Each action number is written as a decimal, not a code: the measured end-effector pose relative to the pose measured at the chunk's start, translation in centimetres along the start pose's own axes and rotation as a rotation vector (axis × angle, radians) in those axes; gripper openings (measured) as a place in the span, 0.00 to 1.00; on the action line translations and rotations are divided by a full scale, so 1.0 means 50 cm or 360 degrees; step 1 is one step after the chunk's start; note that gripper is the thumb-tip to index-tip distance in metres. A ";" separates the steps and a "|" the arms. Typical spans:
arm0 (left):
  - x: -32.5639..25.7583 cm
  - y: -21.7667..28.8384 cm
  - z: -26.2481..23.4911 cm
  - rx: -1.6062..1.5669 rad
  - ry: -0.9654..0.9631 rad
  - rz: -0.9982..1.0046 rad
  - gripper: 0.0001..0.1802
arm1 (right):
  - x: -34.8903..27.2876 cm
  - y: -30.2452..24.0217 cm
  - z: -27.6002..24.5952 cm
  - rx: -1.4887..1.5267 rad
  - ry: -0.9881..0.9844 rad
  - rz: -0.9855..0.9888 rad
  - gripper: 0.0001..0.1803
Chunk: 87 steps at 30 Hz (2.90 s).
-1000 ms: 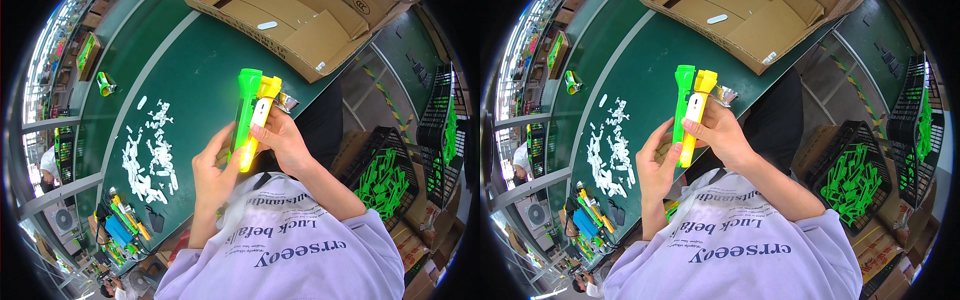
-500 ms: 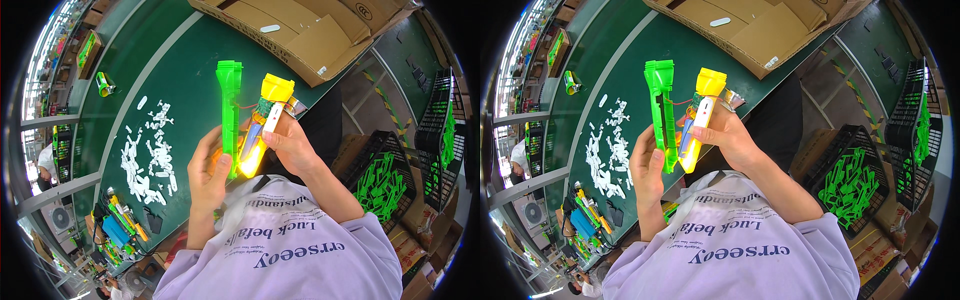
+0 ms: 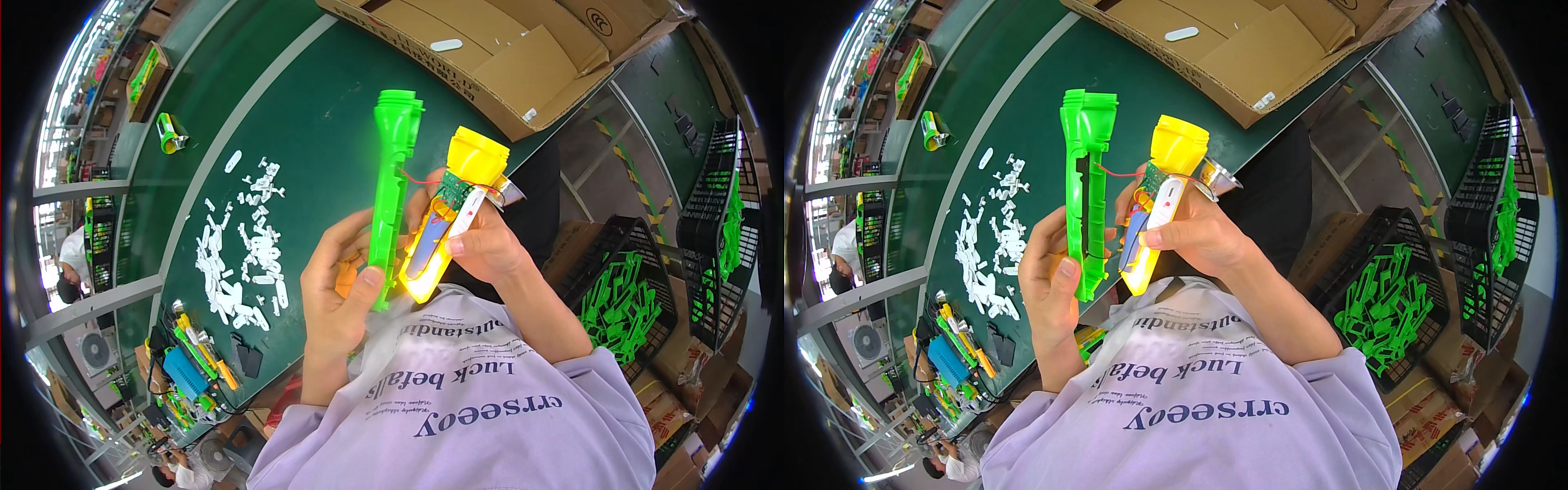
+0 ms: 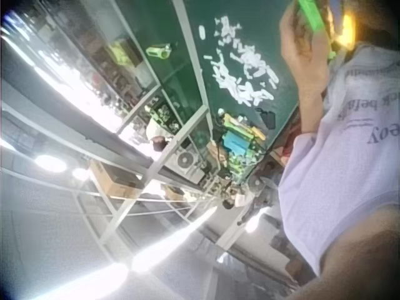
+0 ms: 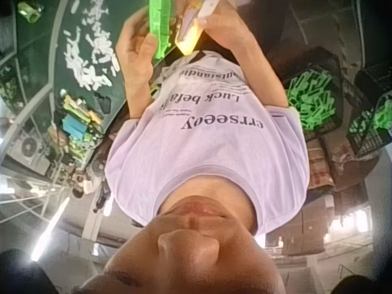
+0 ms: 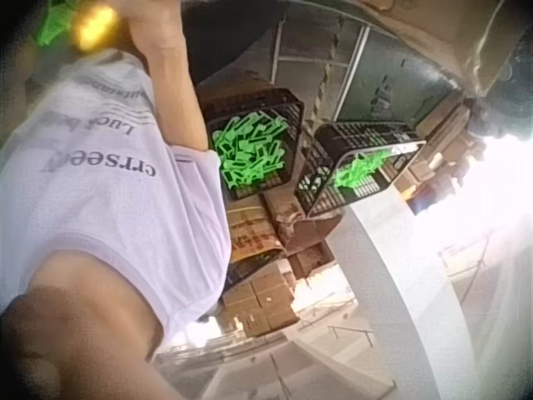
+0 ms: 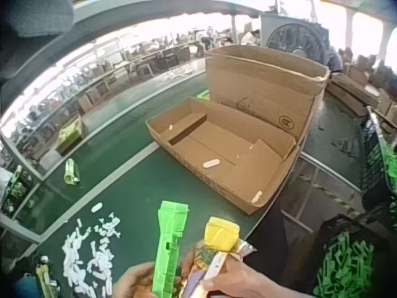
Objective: The person assembles small hand flashlights by attaching black plates to green plastic frames by hand on a factory assembly line.
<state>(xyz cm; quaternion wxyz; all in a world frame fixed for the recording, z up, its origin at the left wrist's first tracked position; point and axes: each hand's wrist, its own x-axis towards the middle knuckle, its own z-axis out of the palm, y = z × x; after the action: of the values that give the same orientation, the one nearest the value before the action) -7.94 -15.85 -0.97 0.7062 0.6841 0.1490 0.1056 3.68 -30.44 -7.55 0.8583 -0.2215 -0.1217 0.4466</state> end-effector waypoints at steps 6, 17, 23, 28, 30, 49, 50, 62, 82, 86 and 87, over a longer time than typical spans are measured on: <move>0.005 0.020 -0.001 -0.0025 -0.0078 -0.0035 0.41 | -0.001 -0.011 0.010 -0.0013 0.0064 0.0012 0.36; 0.004 -0.010 0.011 0.0144 -0.0089 0.0098 0.33 | -0.006 -0.013 0.007 0.0014 0.0102 0.0029 0.29; 0.003 -0.027 0.022 0.0393 -0.0007 0.0236 0.37 | -0.001 -0.015 0.020 -0.0022 0.0353 0.0042 0.27; 0.007 -0.034 0.031 0.0501 0.0046 0.0277 0.37 | 0.004 -0.011 0.025 -0.0041 0.0442 0.0017 0.28; 0.005 -0.029 0.043 0.0244 0.0202 0.0124 0.34 | 0.006 -0.009 0.031 -0.0183 0.0538 0.0024 0.29; 0.001 -0.065 0.069 0.0231 0.0152 0.0054 0.37 | 0.010 -0.001 0.054 -0.0295 0.0708 -0.0129 0.27; 0.002 -0.065 0.068 0.0228 0.0153 0.0053 0.37 | 0.011 -0.003 0.056 -0.0299 0.0730 -0.0137 0.27; 0.015 -0.063 0.075 0.0256 0.0175 -0.0002 0.36 | 0.002 -0.013 0.044 0.0170 0.0575 -0.0063 0.26; 0.022 -0.069 0.082 0.0494 -0.0012 -0.0004 0.27 | 0.001 0.013 0.038 0.0000 0.0541 -0.0255 0.28; 0.019 -0.062 0.081 0.0465 0.0002 0.0017 0.26 | -0.002 0.014 0.049 -0.0133 0.0497 -0.0350 0.33; 0.017 -0.068 0.077 0.0464 0.0038 0.0049 0.27 | -0.004 0.011 0.045 -0.0219 0.0372 -0.0422 0.37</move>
<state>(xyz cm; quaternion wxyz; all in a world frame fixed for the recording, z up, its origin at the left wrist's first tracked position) -5.94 -19.29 -4.33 0.5958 0.7803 0.1606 0.1018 2.27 -29.72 -5.85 0.9007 -0.3121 -0.0796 0.2915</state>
